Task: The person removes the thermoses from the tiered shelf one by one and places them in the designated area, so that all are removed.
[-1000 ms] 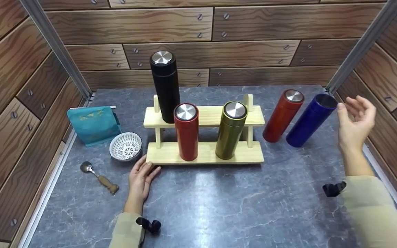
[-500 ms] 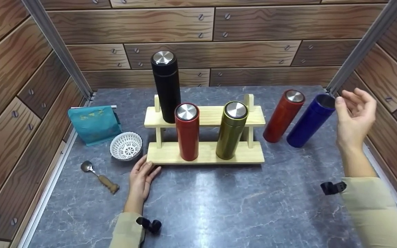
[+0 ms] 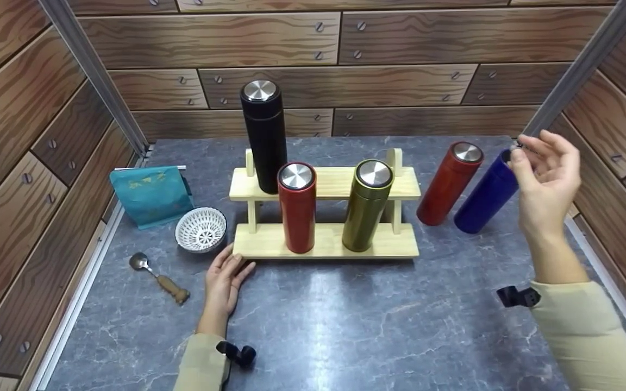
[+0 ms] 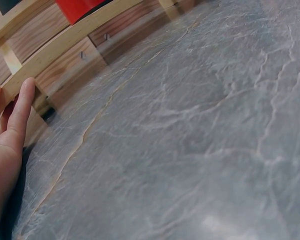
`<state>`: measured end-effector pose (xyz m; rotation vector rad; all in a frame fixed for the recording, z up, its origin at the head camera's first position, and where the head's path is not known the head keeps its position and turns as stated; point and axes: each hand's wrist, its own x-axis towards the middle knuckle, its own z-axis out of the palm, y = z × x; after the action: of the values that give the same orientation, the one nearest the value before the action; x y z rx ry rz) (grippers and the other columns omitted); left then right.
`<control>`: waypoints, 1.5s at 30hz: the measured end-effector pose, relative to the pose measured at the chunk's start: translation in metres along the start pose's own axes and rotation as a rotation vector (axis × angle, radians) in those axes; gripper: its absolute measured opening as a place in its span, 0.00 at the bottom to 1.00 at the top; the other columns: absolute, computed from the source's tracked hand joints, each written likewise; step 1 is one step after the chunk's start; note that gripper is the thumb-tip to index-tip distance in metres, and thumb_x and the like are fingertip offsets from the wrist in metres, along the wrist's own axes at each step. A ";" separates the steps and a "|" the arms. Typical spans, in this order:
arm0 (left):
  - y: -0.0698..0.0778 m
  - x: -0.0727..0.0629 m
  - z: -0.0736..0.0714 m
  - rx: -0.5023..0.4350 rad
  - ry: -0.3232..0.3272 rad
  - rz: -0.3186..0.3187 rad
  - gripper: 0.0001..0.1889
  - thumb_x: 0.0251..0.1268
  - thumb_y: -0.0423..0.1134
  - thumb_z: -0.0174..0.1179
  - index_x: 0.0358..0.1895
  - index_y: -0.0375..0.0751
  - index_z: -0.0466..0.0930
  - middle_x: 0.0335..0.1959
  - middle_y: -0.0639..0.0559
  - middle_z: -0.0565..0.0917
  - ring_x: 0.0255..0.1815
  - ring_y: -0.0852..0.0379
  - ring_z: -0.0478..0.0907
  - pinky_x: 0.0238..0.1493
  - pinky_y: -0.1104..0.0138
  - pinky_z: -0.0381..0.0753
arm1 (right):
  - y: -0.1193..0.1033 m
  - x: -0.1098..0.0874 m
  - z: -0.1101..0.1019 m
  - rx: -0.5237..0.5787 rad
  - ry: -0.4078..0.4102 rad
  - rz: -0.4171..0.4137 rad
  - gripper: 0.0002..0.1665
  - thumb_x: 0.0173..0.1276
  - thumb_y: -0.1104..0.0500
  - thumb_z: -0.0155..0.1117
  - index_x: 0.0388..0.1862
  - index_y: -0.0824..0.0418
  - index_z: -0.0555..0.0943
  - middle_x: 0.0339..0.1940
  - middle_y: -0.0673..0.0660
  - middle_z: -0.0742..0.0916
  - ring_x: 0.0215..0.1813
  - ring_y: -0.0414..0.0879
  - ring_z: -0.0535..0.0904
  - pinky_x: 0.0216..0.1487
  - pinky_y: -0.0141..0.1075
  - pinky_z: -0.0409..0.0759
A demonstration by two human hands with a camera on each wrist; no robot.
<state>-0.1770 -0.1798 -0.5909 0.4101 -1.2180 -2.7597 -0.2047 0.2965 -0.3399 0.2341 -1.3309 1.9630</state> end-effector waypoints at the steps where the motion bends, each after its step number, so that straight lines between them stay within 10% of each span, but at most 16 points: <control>1: 0.000 0.000 0.000 0.002 -0.001 0.000 0.26 0.64 0.23 0.53 0.65 0.31 0.61 0.54 0.42 0.74 0.49 0.49 0.77 0.51 0.52 0.80 | -0.001 -0.001 0.003 0.006 -0.013 0.003 0.26 0.53 0.77 0.65 0.51 0.71 0.70 0.45 0.69 0.80 0.41 0.56 0.78 0.39 0.34 0.83; 26: -0.001 0.000 0.000 0.000 0.017 -0.005 0.25 0.64 0.24 0.53 0.64 0.32 0.61 0.54 0.42 0.73 0.47 0.50 0.78 0.49 0.53 0.81 | -0.001 -0.014 0.083 -0.075 -0.272 -0.023 0.24 0.56 0.75 0.64 0.53 0.69 0.71 0.47 0.72 0.79 0.46 0.61 0.77 0.46 0.39 0.82; 45: -0.001 0.000 0.001 -0.021 0.017 -0.011 0.25 0.63 0.23 0.54 0.64 0.33 0.63 0.54 0.42 0.74 0.48 0.50 0.78 0.49 0.53 0.81 | 0.004 -0.021 0.149 -0.096 -0.421 0.139 0.30 0.56 0.72 0.66 0.57 0.67 0.68 0.52 0.67 0.78 0.52 0.61 0.74 0.56 0.41 0.77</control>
<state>-0.1774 -0.1788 -0.5908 0.4379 -1.1859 -2.7695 -0.2285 0.1578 -0.2877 0.5441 -1.7442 2.0295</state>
